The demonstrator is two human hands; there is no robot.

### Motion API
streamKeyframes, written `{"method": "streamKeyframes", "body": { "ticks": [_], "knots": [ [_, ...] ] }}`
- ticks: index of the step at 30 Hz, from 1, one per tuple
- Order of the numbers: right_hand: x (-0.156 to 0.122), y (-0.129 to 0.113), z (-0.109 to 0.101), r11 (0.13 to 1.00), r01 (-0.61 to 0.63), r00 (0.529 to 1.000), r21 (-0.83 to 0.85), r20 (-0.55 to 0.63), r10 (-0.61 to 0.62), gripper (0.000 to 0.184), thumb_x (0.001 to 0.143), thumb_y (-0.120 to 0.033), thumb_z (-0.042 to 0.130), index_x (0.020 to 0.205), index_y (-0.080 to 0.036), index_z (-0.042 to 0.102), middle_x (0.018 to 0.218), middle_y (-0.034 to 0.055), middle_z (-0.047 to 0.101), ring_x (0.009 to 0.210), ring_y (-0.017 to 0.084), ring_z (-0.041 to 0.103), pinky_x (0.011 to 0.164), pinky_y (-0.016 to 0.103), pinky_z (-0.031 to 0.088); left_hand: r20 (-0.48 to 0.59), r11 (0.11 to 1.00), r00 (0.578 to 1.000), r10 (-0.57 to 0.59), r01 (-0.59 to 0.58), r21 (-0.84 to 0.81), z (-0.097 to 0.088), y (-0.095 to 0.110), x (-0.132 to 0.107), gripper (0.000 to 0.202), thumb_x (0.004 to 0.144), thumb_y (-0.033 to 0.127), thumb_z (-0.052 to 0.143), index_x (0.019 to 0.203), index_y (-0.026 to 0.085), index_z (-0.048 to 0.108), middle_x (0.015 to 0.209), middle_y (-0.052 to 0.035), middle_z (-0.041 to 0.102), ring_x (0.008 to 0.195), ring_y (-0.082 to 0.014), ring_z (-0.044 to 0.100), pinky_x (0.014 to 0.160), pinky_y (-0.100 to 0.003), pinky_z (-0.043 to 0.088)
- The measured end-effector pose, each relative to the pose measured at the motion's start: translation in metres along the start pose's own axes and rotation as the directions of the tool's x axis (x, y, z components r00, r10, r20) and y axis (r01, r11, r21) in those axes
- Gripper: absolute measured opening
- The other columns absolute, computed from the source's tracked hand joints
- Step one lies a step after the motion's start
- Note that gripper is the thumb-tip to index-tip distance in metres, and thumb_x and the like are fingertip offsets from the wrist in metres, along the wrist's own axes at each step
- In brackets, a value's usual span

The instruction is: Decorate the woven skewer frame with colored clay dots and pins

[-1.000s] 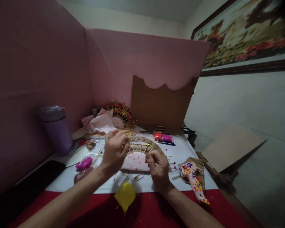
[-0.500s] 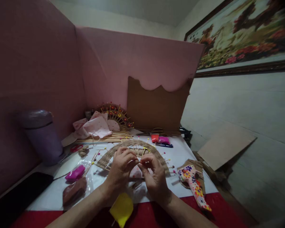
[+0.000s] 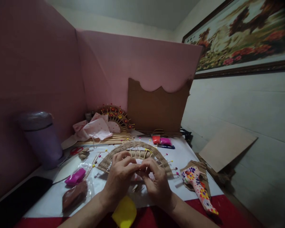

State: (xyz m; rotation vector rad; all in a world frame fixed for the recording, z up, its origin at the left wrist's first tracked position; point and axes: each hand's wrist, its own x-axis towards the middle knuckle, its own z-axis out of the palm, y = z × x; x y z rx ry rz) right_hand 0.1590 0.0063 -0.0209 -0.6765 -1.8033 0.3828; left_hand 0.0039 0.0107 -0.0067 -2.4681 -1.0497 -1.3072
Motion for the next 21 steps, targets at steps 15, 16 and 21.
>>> {"method": "streamKeyframes", "body": {
  "ticks": [15,16,21],
  "knots": [
    [0.0036,-0.0030,-0.0023,0.999,0.054,0.999,-0.008,0.002,-0.054,0.015,0.077,-0.005,0.055,0.077,-0.019,0.051,0.073,-0.0003,0.052,0.065,0.013,0.049,0.060,0.024,0.041,-0.015,0.995,0.998,0.066,-0.064,0.074,-0.0050,-0.0015,0.0014,0.012,0.080,0.026,0.062,0.088,0.028,0.071,0.076,-0.0001,0.069,0.091,-0.0225,0.050,0.082,-0.039,0.031],
    [0.0035,-0.0034,-0.0021,0.999,0.049,0.999,-0.012,-0.004,-0.049,0.014,0.077,-0.006,0.056,0.076,-0.019,0.051,0.073,-0.0003,0.052,0.065,0.013,0.049,0.060,0.024,0.041,-0.025,0.994,0.997,0.074,-0.072,0.081,-0.0059,-0.0007,0.0018,0.012,0.080,0.026,0.063,0.089,0.028,0.070,0.075,-0.0001,0.069,0.091,-0.0228,0.050,0.081,-0.039,0.031],
    [0.0018,-0.0013,-0.0009,0.999,0.001,1.000,-0.036,-0.011,-0.002,0.013,0.076,-0.006,0.057,0.075,-0.019,0.053,0.071,-0.0006,0.053,0.063,0.013,0.050,0.060,0.025,0.041,-0.035,0.992,0.995,0.088,-0.085,0.091,-0.0079,-0.0009,0.0027,0.008,0.078,0.026,0.065,0.084,0.027,0.071,0.072,0.0000,0.069,0.088,-0.0229,0.050,0.080,-0.038,0.031]
  ]
}}
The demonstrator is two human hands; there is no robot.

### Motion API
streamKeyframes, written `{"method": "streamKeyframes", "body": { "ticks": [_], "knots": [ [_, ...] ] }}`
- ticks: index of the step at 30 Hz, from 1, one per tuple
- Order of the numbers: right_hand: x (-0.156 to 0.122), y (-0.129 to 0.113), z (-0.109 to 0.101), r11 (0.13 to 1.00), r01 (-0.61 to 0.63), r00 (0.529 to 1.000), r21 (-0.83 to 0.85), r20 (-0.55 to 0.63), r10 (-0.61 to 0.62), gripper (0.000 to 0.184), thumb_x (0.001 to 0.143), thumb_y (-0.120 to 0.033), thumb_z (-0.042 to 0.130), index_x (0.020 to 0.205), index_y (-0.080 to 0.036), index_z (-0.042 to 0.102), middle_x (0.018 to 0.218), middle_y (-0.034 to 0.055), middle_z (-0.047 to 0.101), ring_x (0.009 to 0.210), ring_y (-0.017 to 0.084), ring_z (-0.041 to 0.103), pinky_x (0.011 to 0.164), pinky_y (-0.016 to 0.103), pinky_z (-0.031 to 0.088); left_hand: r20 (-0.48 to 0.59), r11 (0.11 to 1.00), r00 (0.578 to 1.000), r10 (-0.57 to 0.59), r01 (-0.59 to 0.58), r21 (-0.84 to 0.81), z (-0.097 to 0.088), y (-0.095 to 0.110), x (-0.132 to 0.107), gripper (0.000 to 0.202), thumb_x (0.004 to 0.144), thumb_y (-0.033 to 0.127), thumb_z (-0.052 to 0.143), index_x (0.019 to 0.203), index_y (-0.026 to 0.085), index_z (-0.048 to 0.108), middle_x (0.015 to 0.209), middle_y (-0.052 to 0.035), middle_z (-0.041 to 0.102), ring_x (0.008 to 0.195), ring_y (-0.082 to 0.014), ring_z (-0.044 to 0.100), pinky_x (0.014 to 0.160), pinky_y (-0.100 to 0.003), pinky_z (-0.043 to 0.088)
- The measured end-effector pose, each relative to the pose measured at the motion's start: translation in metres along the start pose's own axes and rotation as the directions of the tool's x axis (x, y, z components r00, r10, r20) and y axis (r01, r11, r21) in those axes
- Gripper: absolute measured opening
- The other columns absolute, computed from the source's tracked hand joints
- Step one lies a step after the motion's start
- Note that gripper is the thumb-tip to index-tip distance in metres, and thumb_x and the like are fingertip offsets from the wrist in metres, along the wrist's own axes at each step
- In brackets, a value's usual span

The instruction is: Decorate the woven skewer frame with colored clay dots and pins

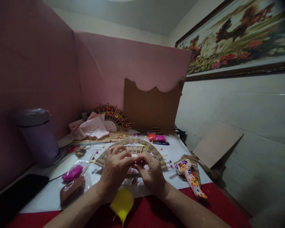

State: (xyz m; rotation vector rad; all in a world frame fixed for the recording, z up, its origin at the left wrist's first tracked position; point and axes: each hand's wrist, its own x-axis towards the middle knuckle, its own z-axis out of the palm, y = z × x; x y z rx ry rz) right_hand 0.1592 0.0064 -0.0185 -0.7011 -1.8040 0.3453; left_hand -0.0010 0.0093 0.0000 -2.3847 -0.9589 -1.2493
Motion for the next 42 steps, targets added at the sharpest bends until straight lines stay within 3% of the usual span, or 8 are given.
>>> {"method": "streamKeyframes", "body": {
  "ticks": [4,7,10,14,17,22,33,42],
  "knots": [
    [0.001,0.000,0.002,0.971,-0.134,0.991,0.200,0.048,0.127,0.012,0.076,-0.010,0.057,0.072,-0.019,0.051,0.069,-0.0014,0.051,0.061,0.012,0.050,0.057,0.025,0.042,-0.005,0.991,0.998,-0.068,0.067,-0.118,0.004,-0.002,0.000,0.008,0.078,0.025,0.064,0.073,0.026,0.070,0.066,0.0006,0.067,0.085,-0.0224,0.052,0.080,-0.038,0.033],
    [0.007,-0.004,0.001,0.792,-0.300,0.952,0.532,0.120,0.281,0.015,0.075,-0.021,0.063,0.072,-0.019,0.048,0.066,-0.0041,0.049,0.051,0.009,0.049,0.048,0.022,0.040,-0.009,0.911,0.970,-0.243,0.224,-0.347,0.009,-0.001,-0.001,0.010,0.077,0.031,0.064,0.073,0.024,0.070,0.071,-0.0016,0.065,0.081,-0.0207,0.054,0.076,-0.036,0.040],
    [0.015,-0.003,-0.004,0.654,-0.323,0.927,0.684,0.090,0.364,0.018,0.073,-0.025,0.068,0.074,-0.018,0.052,0.061,-0.0054,0.053,0.046,0.008,0.052,0.049,0.022,0.042,-0.020,0.762,0.891,-0.453,0.376,-0.528,0.010,-0.002,-0.001,0.014,0.077,0.033,0.063,0.074,0.021,0.069,0.079,-0.0033,0.062,0.077,-0.0179,0.056,0.070,-0.031,0.044],
    [0.023,0.007,-0.013,0.655,-0.285,0.858,0.700,-0.119,0.500,0.019,0.069,-0.027,0.073,0.075,-0.017,0.058,0.055,-0.0052,0.057,0.047,0.009,0.056,0.053,0.024,0.046,-0.058,0.657,0.786,-0.616,0.471,-0.589,0.003,-0.008,0.001,0.015,0.084,0.028,0.053,0.090,0.019,0.062,0.079,-0.0019,0.063,0.078,-0.0160,0.057,0.078,-0.031,0.043],
    [0.024,0.012,-0.014,0.680,-0.338,0.834,0.651,-0.128,0.537,0.019,0.064,-0.027,0.076,0.070,-0.016,0.062,0.053,-0.0049,0.058,0.046,0.011,0.057,0.053,0.026,0.049,-0.041,0.714,0.815,-0.578,0.480,-0.509,-0.002,-0.009,0.003,0.019,0.087,0.028,0.044,0.081,0.018,0.060,0.078,-0.0023,0.061,0.079,-0.0169,0.055,0.078,-0.032,0.042],
    [0.019,0.006,-0.010,0.676,-0.378,0.870,0.632,-0.006,0.492,0.014,0.068,-0.027,0.073,0.073,-0.015,0.066,0.055,-0.0027,0.062,0.049,0.013,0.060,0.054,0.028,0.052,0.132,0.811,0.896,-0.424,0.441,-0.386,0.000,0.001,0.002,0.034,0.088,0.032,0.041,0.063,0.018,0.059,0.074,-0.0034,0.055,0.077,-0.0184,0.051,0.075,-0.034,0.041],
    [0.014,-0.007,-0.004,0.590,-0.406,0.881,0.697,0.127,0.456,0.012,0.073,-0.025,0.070,0.079,-0.017,0.064,0.067,-0.0006,0.066,0.054,0.011,0.060,0.053,0.025,0.052,0.349,0.429,0.804,-0.482,0.564,-0.706,0.013,0.002,-0.004,0.028,0.083,0.040,0.055,0.074,0.015,0.065,0.074,-0.0036,0.059,0.072,-0.0148,0.056,0.068,-0.028,0.046],
    [0.011,-0.002,-0.002,0.614,-0.454,0.866,0.646,0.159,0.473,0.011,0.072,-0.025,0.069,0.078,-0.016,0.065,0.061,-0.0009,0.063,0.052,0.010,0.057,0.048,0.023,0.049,0.372,0.383,0.782,-0.499,0.585,-0.715,0.011,0.008,-0.002,0.022,0.079,0.035,0.060,0.070,0.016,0.066,0.067,-0.0026,0.060,0.066,-0.0137,0.055,0.062,-0.027,0.046]
  ]
}}
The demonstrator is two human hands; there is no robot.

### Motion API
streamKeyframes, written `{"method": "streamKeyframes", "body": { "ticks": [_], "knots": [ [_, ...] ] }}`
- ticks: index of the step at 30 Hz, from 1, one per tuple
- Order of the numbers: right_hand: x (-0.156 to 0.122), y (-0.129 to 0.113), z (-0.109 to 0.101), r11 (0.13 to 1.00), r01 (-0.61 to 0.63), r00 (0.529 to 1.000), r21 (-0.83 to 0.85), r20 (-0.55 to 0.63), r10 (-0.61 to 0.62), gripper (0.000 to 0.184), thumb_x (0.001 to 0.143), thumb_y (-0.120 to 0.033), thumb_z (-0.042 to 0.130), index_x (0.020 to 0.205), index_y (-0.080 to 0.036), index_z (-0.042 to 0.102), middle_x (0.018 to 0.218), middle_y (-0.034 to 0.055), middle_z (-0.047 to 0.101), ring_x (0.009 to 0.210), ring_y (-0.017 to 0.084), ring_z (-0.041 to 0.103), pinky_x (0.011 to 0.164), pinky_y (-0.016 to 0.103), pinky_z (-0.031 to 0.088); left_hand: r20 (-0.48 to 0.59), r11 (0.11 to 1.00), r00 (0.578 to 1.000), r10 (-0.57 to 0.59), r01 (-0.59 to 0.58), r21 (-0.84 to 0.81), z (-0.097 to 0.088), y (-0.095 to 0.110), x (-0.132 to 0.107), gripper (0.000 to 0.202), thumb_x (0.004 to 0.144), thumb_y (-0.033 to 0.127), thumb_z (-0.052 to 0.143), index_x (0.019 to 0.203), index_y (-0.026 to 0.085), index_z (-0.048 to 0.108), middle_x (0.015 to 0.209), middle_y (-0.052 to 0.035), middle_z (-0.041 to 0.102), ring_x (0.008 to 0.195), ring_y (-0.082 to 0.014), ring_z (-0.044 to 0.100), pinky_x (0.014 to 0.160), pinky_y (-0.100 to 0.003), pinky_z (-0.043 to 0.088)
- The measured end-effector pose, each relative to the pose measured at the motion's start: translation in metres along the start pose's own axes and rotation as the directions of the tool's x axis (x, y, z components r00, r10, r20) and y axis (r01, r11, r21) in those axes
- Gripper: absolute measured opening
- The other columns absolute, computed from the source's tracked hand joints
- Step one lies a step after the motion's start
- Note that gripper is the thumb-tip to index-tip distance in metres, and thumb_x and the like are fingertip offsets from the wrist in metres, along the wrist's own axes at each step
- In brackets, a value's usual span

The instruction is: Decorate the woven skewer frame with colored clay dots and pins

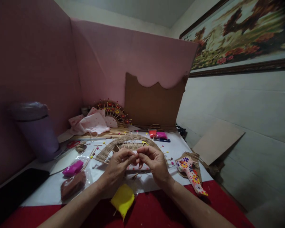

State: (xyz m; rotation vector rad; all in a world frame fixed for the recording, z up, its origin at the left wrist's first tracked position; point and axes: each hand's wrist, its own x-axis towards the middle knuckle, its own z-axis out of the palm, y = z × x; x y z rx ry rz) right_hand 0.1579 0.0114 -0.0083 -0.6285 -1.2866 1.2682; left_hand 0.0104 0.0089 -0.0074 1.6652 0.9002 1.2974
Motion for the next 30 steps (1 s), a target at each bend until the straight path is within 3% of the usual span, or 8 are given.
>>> {"method": "streamKeyframes", "body": {
  "ticks": [6,11,15,22,27,30],
  "knots": [
    [0.000,0.000,-0.001,1.000,-0.010,1.000,-0.010,0.005,0.010,0.013,0.071,-0.026,0.070,0.077,-0.016,0.064,0.059,-0.0021,0.062,0.051,0.009,0.055,0.049,0.022,0.047,-0.025,0.998,0.998,0.058,-0.059,-0.005,0.000,-0.003,0.000,0.017,0.078,0.030,0.061,0.070,0.016,0.065,0.070,-0.0011,0.057,0.065,-0.0120,0.054,0.061,-0.026,0.045],
    [-0.001,-0.001,0.001,0.998,-0.009,1.000,-0.054,0.014,0.009,0.018,0.068,-0.028,0.072,0.076,-0.016,0.061,0.060,-0.0019,0.061,0.052,0.010,0.056,0.049,0.022,0.046,-0.012,0.995,0.999,0.030,-0.029,0.095,-0.001,-0.004,-0.001,0.019,0.079,0.030,0.058,0.069,0.016,0.065,0.071,-0.0023,0.055,0.068,-0.0138,0.053,0.061,-0.027,0.043],
    [-0.002,0.000,0.004,0.992,0.003,1.000,-0.123,0.006,-0.002,0.022,0.064,-0.026,0.075,0.073,-0.017,0.057,0.059,-0.0045,0.057,0.051,0.010,0.055,0.048,0.022,0.045,-0.032,0.977,0.997,0.069,-0.061,0.204,-0.001,-0.008,-0.004,0.009,0.075,0.025,0.062,0.072,0.018,0.067,0.076,-0.0021,0.053,0.071,-0.0143,0.052,0.060,-0.026,0.043],
    [-0.004,0.006,0.003,0.982,0.028,0.999,-0.187,0.019,-0.025,0.019,0.067,-0.023,0.070,0.074,-0.018,0.052,0.061,-0.0049,0.053,0.053,0.010,0.051,0.047,0.021,0.043,-0.020,0.972,0.996,0.085,-0.079,0.223,-0.003,-0.018,-0.003,0.007,0.075,0.024,0.063,0.071,0.020,0.067,0.076,-0.0019,0.052,0.072,-0.0149,0.051,0.061,-0.026,0.044],
    [-0.007,0.007,0.002,0.912,0.130,0.991,-0.388,0.042,-0.124,0.013,0.070,-0.013,0.064,0.079,-0.018,0.056,0.065,-0.0032,0.053,0.058,0.011,0.051,0.052,0.022,0.044,-0.022,0.963,0.996,0.088,-0.080,0.256,-0.003,-0.012,-0.005,0.005,0.074,0.020,0.063,0.071,0.019,0.067,0.077,-0.0018,0.052,0.073,-0.0145,0.051,0.061,-0.025,0.043],
    [-0.008,0.005,0.002,0.905,0.114,0.993,-0.410,0.052,-0.102,0.015,0.070,-0.014,0.065,0.073,-0.018,0.052,0.063,-0.0042,0.050,0.055,0.010,0.048,0.049,0.021,0.041,-0.045,0.971,0.997,0.060,-0.048,0.234,-0.002,-0.006,-0.006,0.009,0.073,0.021,0.065,0.065,0.018,0.066,0.074,-0.0015,0.051,0.071,-0.0142,0.051,0.060,-0.025,0.042]
  ]
}}
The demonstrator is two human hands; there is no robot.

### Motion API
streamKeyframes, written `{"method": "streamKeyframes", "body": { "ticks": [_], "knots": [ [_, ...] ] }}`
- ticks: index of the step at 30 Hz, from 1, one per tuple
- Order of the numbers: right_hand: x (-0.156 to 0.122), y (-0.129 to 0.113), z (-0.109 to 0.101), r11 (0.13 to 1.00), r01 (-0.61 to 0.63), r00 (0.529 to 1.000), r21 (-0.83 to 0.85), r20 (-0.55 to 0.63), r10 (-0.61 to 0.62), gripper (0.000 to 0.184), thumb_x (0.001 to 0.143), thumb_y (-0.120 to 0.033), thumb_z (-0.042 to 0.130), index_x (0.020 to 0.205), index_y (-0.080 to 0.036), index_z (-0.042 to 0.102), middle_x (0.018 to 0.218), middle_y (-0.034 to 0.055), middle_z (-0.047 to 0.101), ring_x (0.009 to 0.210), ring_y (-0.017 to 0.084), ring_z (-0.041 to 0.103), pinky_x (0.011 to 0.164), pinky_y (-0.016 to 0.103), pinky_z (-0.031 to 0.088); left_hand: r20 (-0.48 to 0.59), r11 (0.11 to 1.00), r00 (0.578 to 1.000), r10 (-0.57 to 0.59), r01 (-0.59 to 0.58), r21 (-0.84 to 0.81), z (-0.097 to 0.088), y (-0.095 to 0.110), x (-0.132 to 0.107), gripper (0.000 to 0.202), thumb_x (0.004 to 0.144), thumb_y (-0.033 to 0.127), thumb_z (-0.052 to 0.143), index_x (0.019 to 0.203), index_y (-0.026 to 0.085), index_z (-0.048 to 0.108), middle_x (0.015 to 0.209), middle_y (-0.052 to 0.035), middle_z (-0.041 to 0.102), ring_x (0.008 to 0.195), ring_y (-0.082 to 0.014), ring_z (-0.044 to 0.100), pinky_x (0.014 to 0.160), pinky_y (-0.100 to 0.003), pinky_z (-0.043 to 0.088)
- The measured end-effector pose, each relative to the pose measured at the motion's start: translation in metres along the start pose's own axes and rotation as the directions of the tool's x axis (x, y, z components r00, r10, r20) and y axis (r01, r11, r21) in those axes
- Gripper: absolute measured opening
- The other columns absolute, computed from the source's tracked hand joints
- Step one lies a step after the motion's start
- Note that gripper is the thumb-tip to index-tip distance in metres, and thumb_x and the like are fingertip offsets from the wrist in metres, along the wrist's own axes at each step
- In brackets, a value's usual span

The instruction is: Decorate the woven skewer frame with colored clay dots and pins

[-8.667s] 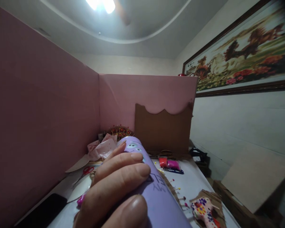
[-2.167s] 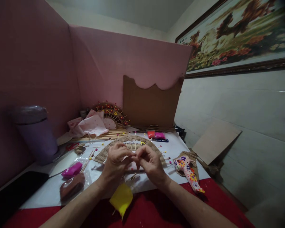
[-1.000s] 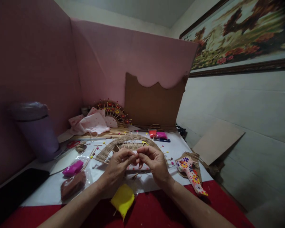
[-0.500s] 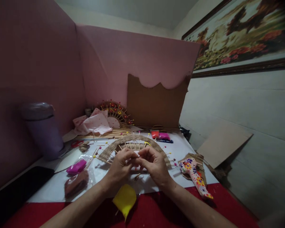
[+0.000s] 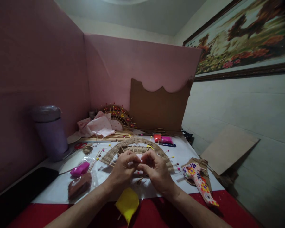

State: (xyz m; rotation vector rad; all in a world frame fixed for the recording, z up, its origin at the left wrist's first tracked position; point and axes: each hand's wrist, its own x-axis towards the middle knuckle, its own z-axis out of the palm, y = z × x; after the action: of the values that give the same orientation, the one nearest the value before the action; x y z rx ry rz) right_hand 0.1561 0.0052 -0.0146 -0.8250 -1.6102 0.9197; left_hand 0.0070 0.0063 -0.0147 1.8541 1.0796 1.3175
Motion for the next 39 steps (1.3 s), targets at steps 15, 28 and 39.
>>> {"method": "streamKeyframes", "body": {
  "ticks": [15,28,39],
  "knots": [
    [0.010,-0.007,-0.005,0.805,-0.247,0.969,0.539,0.139,0.204,0.030,0.064,-0.033,0.078,0.068,-0.014,0.056,0.053,-0.0017,0.061,0.047,0.010,0.058,0.052,0.023,0.048,0.254,0.776,0.943,-0.217,0.324,-0.541,-0.004,0.008,0.007,0.021,0.070,0.031,0.072,0.075,0.013,0.063,0.068,-0.0032,0.068,0.058,-0.0103,0.060,0.060,-0.022,0.046],
    [0.011,-0.001,-0.006,0.878,-0.194,0.981,0.437,0.070,0.182,0.022,0.065,-0.029,0.075,0.072,-0.013,0.062,0.054,-0.0004,0.064,0.046,0.010,0.056,0.045,0.022,0.048,0.134,0.916,0.979,-0.156,0.194,-0.350,-0.002,0.003,0.006,0.020,0.071,0.033,0.068,0.071,0.014,0.061,0.066,-0.0021,0.063,0.058,-0.0123,0.057,0.056,-0.025,0.044],
    [0.007,0.003,-0.004,0.913,-0.201,0.973,0.354,0.176,0.146,0.029,0.064,-0.026,0.076,0.067,-0.016,0.050,0.057,-0.0066,0.053,0.045,0.005,0.047,0.042,0.016,0.036,0.005,0.983,0.995,0.098,-0.098,0.155,-0.005,0.009,0.002,0.012,0.067,0.019,0.067,0.058,0.017,0.060,0.069,-0.0012,0.052,0.067,-0.0138,0.049,0.058,-0.025,0.042]
  ]
}}
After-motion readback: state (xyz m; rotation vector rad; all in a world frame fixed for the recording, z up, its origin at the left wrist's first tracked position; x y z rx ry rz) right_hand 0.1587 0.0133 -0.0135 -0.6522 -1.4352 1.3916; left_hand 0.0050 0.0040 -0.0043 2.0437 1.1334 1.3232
